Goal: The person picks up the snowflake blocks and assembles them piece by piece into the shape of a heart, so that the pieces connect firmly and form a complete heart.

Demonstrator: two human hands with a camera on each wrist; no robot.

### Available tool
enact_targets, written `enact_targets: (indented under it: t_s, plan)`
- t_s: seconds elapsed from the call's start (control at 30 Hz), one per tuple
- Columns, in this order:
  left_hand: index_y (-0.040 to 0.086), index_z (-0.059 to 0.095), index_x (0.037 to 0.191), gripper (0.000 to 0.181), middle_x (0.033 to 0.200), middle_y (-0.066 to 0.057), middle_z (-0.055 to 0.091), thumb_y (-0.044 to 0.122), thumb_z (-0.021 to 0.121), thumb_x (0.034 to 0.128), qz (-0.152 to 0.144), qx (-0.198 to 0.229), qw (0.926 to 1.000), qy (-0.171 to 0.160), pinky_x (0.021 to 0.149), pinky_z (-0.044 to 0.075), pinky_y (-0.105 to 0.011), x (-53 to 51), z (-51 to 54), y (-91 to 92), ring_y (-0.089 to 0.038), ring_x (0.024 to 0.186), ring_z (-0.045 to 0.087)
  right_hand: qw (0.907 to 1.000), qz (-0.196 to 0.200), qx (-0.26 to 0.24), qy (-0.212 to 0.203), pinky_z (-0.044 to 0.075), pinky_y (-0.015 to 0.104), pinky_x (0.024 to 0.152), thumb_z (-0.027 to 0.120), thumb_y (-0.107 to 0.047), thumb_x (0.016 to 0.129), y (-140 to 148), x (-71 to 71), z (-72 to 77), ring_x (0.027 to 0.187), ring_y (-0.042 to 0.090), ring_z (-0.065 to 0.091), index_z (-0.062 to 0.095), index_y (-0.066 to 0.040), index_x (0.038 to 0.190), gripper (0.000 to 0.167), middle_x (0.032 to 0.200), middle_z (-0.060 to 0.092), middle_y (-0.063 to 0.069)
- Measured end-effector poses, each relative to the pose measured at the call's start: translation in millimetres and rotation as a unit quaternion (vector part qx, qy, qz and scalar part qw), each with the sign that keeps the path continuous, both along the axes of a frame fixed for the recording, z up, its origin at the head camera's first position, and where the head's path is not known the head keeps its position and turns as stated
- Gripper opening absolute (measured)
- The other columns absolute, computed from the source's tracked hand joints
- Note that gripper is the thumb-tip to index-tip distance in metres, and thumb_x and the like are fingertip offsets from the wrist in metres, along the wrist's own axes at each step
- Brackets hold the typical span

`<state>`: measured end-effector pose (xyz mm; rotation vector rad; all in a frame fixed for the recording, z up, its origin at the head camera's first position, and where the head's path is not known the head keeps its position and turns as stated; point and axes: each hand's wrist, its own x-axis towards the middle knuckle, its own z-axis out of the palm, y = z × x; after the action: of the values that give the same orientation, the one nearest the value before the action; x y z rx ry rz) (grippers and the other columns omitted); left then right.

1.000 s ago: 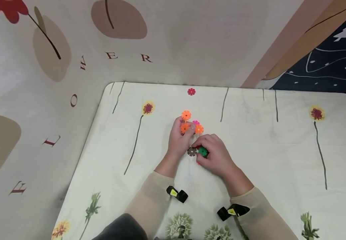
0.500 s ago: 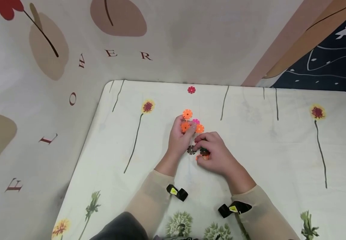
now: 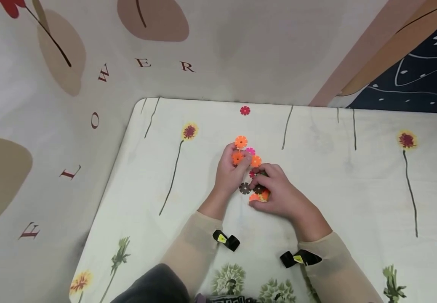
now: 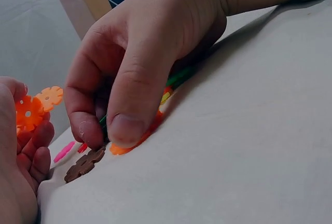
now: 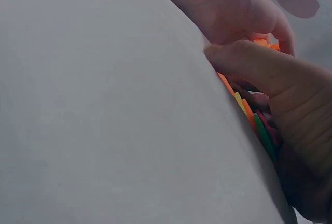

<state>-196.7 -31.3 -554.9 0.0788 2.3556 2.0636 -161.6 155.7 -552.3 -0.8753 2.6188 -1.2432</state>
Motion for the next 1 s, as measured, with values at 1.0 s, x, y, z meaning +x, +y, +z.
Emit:
enact_targets:
  t_s: [1.0]
  plan:
    - [0.007,0.056,0.135,0.039,0.122,-0.003,0.064,0.03,0.064,0.1046,0.003,-0.026,0.9994,-0.021,0.113,0.045,-0.049,0.3,0.5,-0.8,-0.018,0.121,0.056,0.9862,-0.028,0.157,-0.045,0.029,0.063,0.114,0.104,-0.049,0.06,21.4,-2.1,18.5,0.146,0.036,0.033,0.063,-0.028,0.076,0.049,0.166,0.04,0.01]
